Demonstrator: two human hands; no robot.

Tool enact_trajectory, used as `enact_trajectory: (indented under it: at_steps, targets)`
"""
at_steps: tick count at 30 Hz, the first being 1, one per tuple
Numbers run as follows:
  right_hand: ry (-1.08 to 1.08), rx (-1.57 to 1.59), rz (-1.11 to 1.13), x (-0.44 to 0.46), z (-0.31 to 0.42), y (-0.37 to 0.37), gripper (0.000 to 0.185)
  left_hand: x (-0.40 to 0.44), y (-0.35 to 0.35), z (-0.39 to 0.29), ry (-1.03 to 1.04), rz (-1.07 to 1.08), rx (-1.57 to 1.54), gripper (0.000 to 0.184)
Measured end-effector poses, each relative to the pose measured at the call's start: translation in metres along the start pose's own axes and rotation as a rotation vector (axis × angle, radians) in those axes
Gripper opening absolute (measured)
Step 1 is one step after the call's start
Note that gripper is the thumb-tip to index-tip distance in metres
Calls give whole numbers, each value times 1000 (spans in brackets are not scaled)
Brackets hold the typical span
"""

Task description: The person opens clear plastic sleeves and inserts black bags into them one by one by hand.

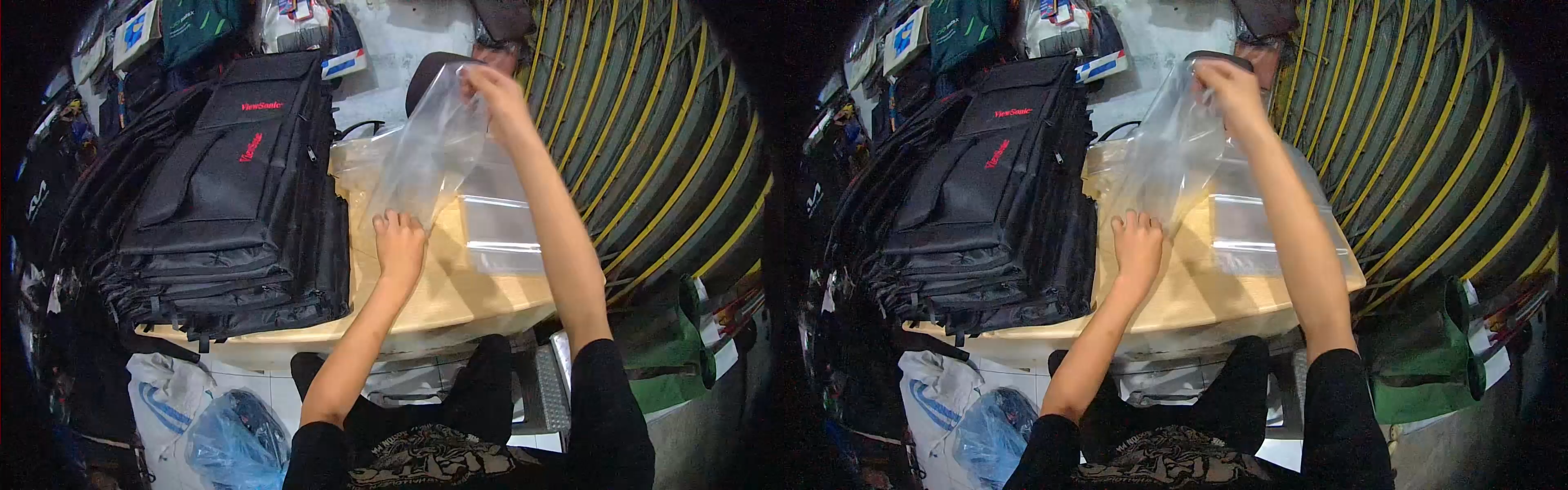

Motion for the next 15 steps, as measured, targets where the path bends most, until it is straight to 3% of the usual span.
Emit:
enact_trajectory:
  at_steps: [1, 6, 9, 10, 13, 15]
  targets:
    - [-35, -45, -70, 10, 15, -6, 23, -1, 8, 1, -18, 89, 5, 8]
    - [-186, 122, 48, 22, 77, -30, 23, -6, 25, 5, -88, 314, 21, 12]
    - [-176, 212, 32, 40, 97, -85, 23, -5, 19, 9, -127, 327, -18, 11]
    - [-230, 201, 24, 37, 108, -98, 23, -2, 24, 12, -121, 453, -48, 19]
    - [-245, 168, 4, 19, 136, -115, 24, 7, -17, 14, -156, 473, -314, 44]
    - [-215, 99, -17, -11, 150, -103, 24, 19, -50, 15, -191, 285, -900, 74]
Point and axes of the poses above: each hand's wrist, its own x-axis towards the middle knuckle, its own y-axis out of the palm, z = x × y, the point moved 4 cm from there along x, towards the middle knuckle, and after that the axes turned 7 degrees about z, right-handed, at the moved point
